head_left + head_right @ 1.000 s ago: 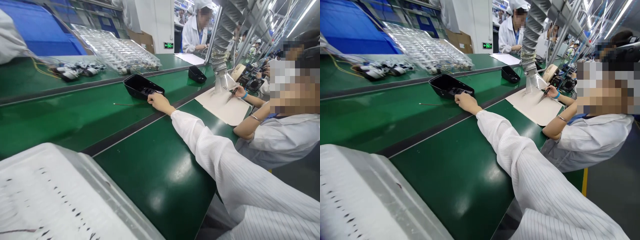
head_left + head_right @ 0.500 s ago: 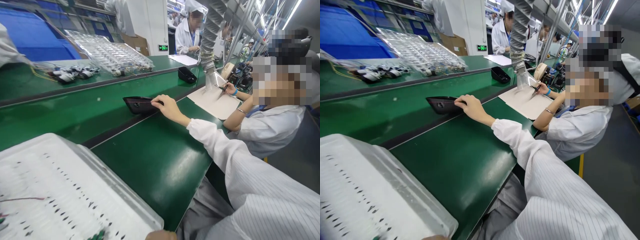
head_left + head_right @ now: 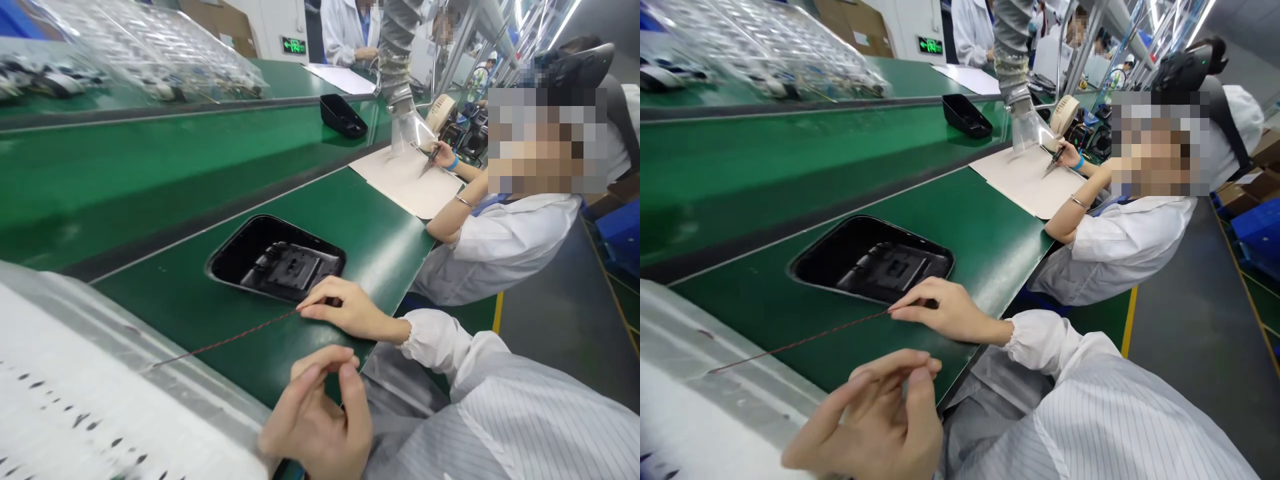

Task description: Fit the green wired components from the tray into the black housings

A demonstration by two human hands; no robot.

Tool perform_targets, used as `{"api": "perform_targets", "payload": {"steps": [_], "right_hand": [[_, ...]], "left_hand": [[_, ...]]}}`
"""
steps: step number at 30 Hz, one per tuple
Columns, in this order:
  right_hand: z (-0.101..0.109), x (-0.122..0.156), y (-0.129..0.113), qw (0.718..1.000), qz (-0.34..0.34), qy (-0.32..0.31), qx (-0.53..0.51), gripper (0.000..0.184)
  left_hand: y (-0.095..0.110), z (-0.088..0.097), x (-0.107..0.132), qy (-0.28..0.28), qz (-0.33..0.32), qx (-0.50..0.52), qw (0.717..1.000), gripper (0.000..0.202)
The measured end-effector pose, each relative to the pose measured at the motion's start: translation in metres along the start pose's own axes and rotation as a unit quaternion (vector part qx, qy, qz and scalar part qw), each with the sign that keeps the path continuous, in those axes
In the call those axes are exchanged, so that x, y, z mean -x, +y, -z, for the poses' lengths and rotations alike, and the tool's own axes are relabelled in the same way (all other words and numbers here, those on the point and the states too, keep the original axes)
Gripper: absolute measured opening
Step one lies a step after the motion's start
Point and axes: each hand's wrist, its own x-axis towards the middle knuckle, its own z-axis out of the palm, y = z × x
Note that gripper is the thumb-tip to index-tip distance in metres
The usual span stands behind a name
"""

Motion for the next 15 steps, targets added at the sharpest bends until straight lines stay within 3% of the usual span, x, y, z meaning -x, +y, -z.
{"api": "perform_targets", "payload": {"steps": [4, 8, 11, 15], "right_hand": [[0.005, -0.003, -0.008, 0.988, -0.004, -0.041, -0.147, 0.01], [0.042, -0.01, -0.012, 0.979, -0.025, -0.007, -0.2, 0.021], [0.068, -0.014, -0.011, 0.977, -0.062, 0.003, -0.204, 0.033], [0.085, -0.016, -0.019, 0.974, -0.117, -0.06, -0.183, 0.038]], "left_hand": [[-0.003, 0.003, 0.001, -0.019, -0.041, -0.022, 0.999, 0.032], [-0.006, 0.008, 0.003, -0.046, -0.041, -0.169, 0.984, 0.019], [-0.015, 0.003, 0.005, -0.101, -0.062, -0.317, 0.941, 0.027], [-0.024, -0.007, 0.013, -0.216, -0.007, -0.467, 0.857, 0.037]]}}
